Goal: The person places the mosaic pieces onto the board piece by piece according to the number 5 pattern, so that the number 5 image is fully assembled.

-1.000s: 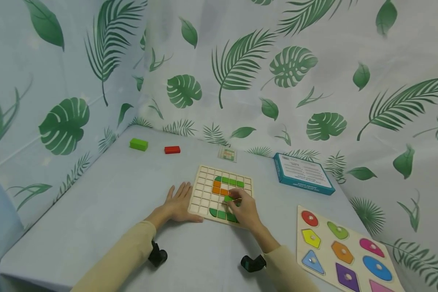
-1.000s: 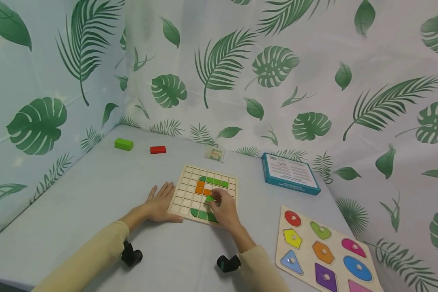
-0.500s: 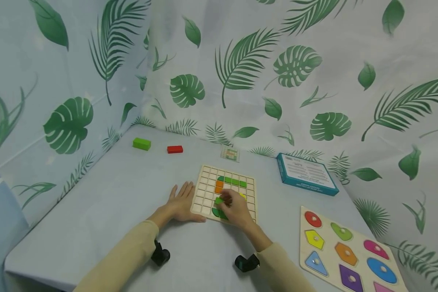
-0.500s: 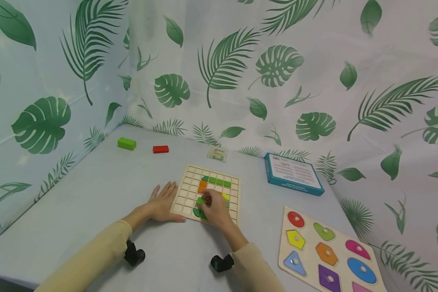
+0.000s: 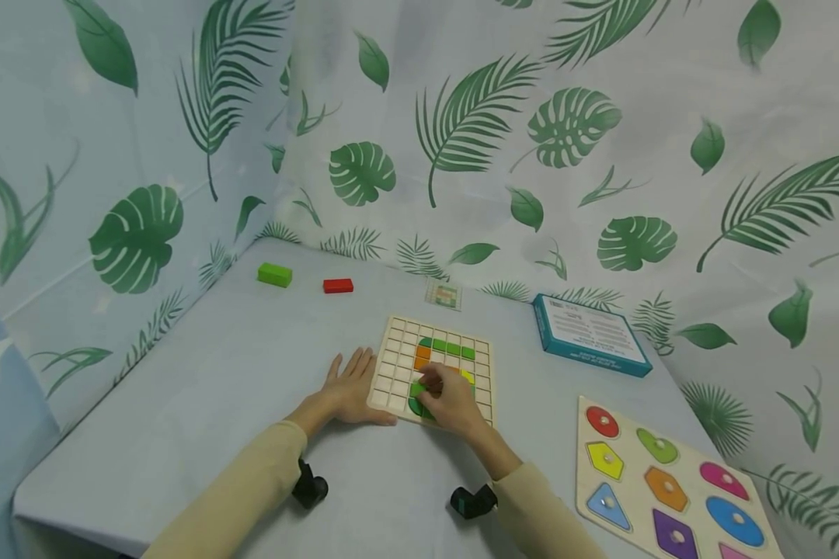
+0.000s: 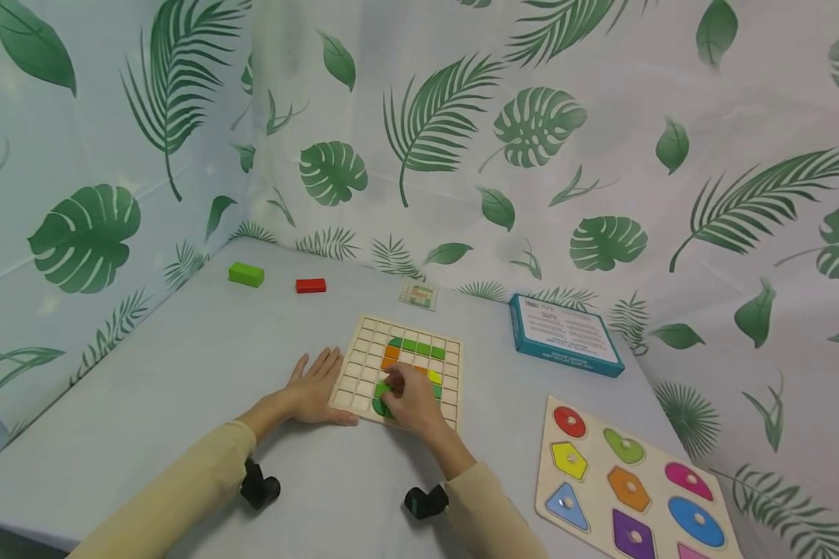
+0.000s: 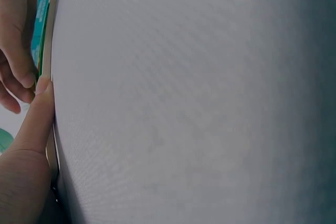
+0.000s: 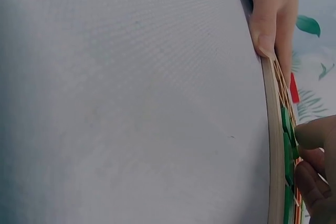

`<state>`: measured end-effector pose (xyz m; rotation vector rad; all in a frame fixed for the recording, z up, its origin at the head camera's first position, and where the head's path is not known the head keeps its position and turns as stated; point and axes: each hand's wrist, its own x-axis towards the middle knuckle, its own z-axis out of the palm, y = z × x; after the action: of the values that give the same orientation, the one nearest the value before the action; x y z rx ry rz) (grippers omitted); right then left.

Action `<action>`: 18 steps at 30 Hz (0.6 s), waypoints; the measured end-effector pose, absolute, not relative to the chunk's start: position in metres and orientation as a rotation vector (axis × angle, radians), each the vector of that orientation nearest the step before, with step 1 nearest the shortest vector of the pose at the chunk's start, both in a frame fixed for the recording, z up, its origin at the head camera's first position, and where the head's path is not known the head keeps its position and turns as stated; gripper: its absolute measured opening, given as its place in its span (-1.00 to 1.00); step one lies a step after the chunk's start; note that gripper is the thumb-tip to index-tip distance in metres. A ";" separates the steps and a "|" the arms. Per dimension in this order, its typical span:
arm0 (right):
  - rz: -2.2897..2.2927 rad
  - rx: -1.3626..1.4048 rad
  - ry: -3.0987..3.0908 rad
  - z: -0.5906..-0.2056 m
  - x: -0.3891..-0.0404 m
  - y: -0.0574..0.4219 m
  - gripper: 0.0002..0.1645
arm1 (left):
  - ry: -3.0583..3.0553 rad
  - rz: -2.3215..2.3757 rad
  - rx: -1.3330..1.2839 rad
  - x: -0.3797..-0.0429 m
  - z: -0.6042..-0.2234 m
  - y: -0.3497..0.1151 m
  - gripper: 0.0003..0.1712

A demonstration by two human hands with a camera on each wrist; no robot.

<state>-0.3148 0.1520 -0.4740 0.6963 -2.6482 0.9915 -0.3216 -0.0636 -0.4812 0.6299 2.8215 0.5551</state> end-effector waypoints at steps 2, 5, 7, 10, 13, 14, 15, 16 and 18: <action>0.979 0.693 -2.645 -0.475 -0.315 0.152 -0.61 | 2.823 0.564 0.630 -0.324 -0.486 -0.063 0.37; 0.967 0.704 -2.627 -0.475 -0.316 0.153 -0.61 | 2.828 0.590 0.630 -0.325 -0.490 -0.062 0.39; 0.969 0.716 -2.615 -0.475 -0.317 0.154 -0.61 | 2.833 0.607 0.630 -0.325 -0.490 -0.062 0.39; 0.979 0.717 -2.616 -0.475 -0.316 0.154 -0.62 | 2.833 0.606 0.629 -0.324 -0.489 -0.061 0.39; 0.997 0.688 -2.638 -0.474 -0.315 0.154 -0.63 | 2.834 0.596 0.632 -0.324 -0.489 -0.060 0.39; 1.000 0.676 -2.645 -0.473 -0.315 0.155 -0.63 | 2.836 0.592 0.635 -0.324 -0.490 -0.060 0.39; 1.004 0.670 -2.647 -0.471 -0.314 0.155 -0.64 | 2.838 0.587 0.635 -0.324 -0.490 -0.060 0.39; 1.012 0.664 -2.649 -0.470 -0.314 0.156 -0.65 | 2.840 0.589 0.634 -0.324 -0.490 -0.059 0.39; 1.021 0.655 -2.650 -0.467 -0.314 0.158 -0.67 | 2.842 0.594 0.627 -0.325 -0.491 -0.060 0.40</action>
<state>-0.3143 0.1583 -0.4669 0.6547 -2.6498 1.0211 -0.3249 -0.0600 -0.4912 0.6269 2.8422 0.5941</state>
